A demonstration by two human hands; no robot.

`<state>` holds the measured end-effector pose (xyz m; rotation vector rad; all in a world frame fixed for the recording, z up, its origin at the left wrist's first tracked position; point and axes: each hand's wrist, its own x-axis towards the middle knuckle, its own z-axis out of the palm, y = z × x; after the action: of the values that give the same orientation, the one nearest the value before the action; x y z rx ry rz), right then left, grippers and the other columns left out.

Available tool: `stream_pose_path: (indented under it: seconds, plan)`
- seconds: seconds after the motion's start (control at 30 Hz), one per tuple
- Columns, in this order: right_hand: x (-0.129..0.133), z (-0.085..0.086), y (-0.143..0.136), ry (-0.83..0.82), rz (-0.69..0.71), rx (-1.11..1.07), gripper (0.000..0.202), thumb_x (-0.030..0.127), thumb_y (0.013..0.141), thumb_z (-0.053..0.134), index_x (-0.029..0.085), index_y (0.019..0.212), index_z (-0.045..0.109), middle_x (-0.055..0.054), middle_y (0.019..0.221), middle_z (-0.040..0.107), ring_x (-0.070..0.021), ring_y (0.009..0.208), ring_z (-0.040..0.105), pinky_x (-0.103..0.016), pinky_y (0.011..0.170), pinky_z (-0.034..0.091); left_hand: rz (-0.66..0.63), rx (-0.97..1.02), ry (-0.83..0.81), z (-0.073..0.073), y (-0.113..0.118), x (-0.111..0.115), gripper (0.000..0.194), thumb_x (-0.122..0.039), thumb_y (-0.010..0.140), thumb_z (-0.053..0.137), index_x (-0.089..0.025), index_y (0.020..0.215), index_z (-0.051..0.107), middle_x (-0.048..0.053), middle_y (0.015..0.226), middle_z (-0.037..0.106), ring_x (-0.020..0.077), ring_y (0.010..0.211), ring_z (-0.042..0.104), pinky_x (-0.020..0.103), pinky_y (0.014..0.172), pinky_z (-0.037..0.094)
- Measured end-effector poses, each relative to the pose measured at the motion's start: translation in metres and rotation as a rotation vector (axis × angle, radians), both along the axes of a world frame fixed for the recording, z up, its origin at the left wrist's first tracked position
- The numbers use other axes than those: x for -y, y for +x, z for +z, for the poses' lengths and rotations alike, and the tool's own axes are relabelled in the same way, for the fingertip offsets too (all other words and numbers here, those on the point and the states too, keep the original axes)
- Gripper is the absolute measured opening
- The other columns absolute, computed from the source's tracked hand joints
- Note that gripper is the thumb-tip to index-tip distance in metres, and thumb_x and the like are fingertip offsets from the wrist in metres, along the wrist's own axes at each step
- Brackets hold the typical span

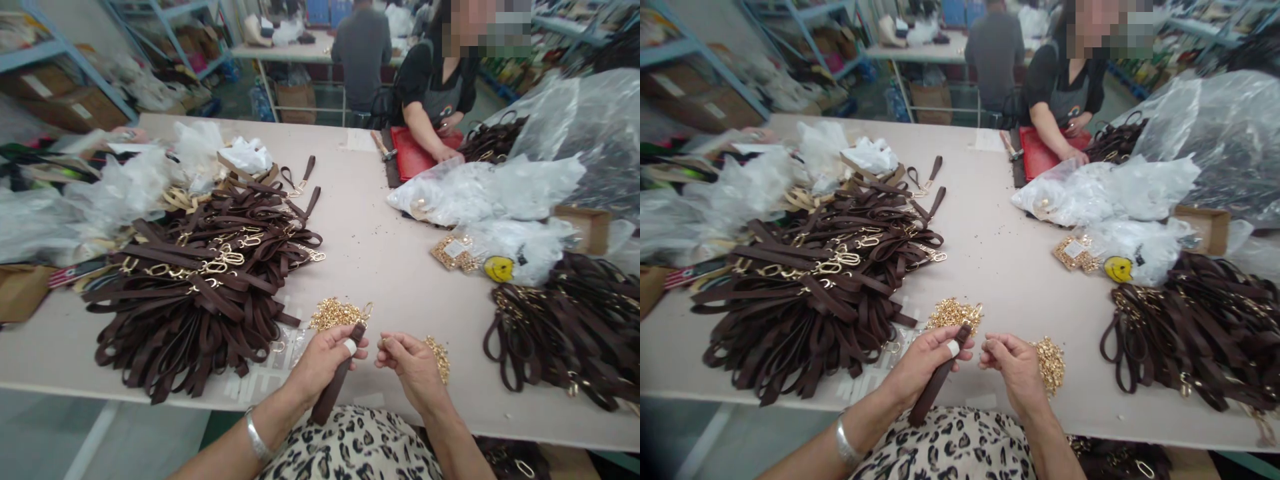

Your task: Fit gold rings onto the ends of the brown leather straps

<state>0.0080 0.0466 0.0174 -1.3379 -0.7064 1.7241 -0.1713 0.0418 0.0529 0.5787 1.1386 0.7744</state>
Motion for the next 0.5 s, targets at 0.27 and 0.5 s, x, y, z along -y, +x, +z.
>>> stream_pose_path:
  seconds: [0.27, 0.5]
  plan:
    - [-0.004, 0.019, -0.005, 0.191, 0.186, 0.174, 0.023, 0.040, 0.074, 0.073, 0.017, 0.081, 0.073, -0.002, 0.064, 0.067, -0.0124, 0.059, 0.057, -0.025, 0.061, 0.048, -0.094, -0.067, 0.153, 0.016, 0.016, 0.003, 0.038, -0.014, 0.078, 0.050, -0.017, 0.113, 0.066, 0.006, 0.091, 0.071, 0.0151, 0.081, 0.063, 0.023, 0.067, 0.043]
    - [-0.015, 0.005, -0.005, 0.313, 0.204, 0.339, 0.025, 0.048, 0.072, 0.069, 0.024, 0.068, 0.072, 0.000, 0.055, 0.062, -0.0184, 0.055, 0.060, -0.029, 0.052, 0.047, -0.062, -0.190, 0.073, 0.014, 0.022, -0.033, 0.035, -0.033, 0.071, 0.067, -0.023, 0.104, 0.071, 0.005, 0.079, 0.071, 0.0252, 0.075, 0.067, 0.031, 0.055, 0.048]
